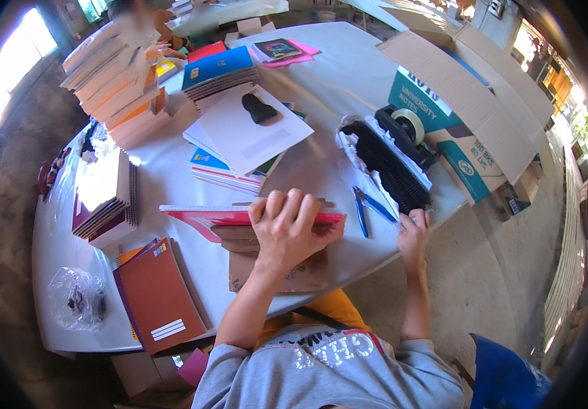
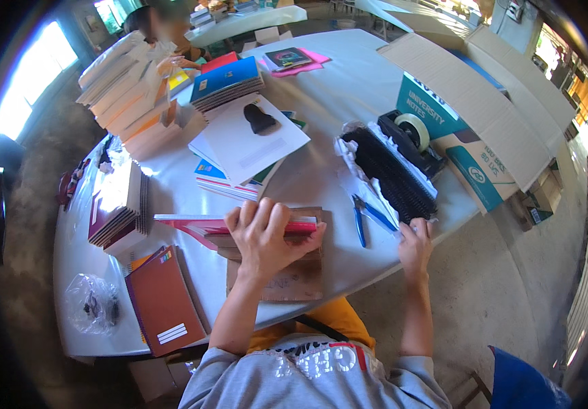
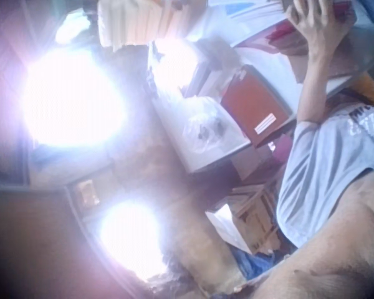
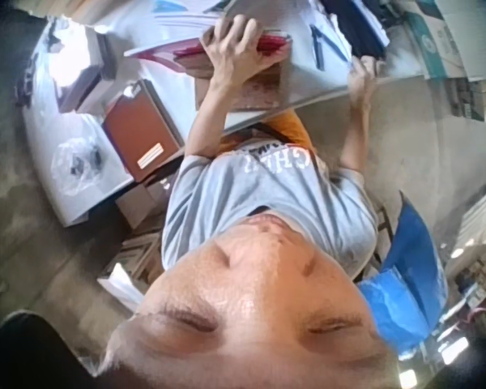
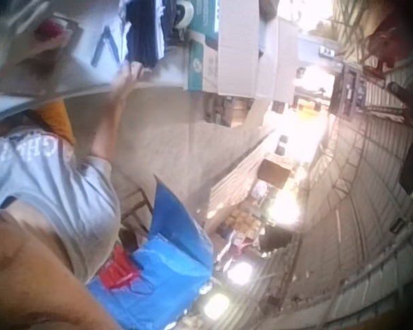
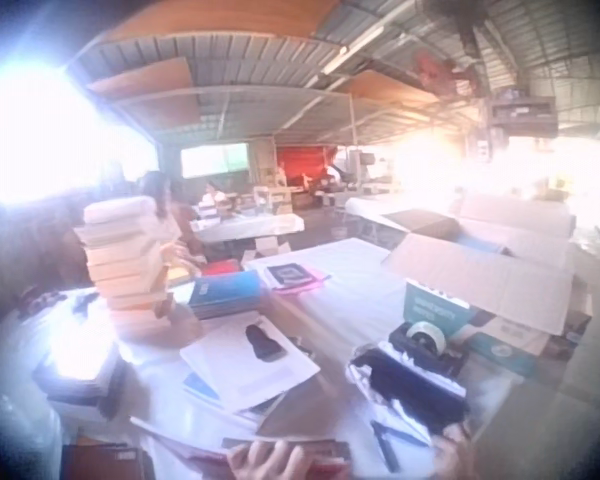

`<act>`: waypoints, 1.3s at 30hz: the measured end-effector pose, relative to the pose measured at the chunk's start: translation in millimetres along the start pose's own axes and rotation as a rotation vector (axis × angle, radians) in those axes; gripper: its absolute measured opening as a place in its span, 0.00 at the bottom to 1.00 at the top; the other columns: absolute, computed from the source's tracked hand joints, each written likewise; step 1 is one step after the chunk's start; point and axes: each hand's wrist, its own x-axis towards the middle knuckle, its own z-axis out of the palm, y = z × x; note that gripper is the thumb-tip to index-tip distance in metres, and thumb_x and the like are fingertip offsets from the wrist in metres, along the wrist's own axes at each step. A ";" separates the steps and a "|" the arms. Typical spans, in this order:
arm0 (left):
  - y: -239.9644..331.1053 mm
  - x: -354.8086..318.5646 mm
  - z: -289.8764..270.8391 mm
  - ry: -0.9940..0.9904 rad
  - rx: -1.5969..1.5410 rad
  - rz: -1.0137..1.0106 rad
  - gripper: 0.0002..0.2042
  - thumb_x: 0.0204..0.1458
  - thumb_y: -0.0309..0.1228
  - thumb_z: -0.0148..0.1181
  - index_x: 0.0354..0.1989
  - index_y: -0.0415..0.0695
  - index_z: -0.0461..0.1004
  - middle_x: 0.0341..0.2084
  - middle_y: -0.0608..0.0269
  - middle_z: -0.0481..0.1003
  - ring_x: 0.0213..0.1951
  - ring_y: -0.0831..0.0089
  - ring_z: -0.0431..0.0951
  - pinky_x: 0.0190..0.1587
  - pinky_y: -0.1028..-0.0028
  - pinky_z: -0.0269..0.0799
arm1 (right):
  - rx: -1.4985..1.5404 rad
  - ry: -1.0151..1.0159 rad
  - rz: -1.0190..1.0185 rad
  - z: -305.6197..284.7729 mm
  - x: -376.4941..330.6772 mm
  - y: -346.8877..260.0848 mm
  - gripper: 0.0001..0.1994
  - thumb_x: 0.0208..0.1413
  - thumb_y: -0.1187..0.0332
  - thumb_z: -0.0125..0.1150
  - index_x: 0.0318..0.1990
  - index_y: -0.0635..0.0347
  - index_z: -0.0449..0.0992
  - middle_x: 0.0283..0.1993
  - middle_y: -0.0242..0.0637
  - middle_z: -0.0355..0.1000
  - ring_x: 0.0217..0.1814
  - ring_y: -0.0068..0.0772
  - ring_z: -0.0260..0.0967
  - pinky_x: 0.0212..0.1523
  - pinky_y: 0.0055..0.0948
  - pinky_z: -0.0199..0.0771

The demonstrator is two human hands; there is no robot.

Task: The person picks up spiral notebooks, uses a small black tool to adjust the spiral binding by rubbing it along the coil, and sets the notebooks aside.

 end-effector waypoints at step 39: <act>-4.8 1.2 3.0 0.014 -0.055 -0.005 0.23 0.36 0.55 0.65 0.25 0.47 0.69 0.27 0.63 0.67 0.35 0.67 0.68 0.44 0.68 0.58 | -0.230 -0.306 -0.076 86.5 152.5 -37.5 0.08 0.45 0.74 0.54 0.35 0.63 0.72 0.40 0.47 0.71 0.45 0.49 0.69 0.42 0.41 0.73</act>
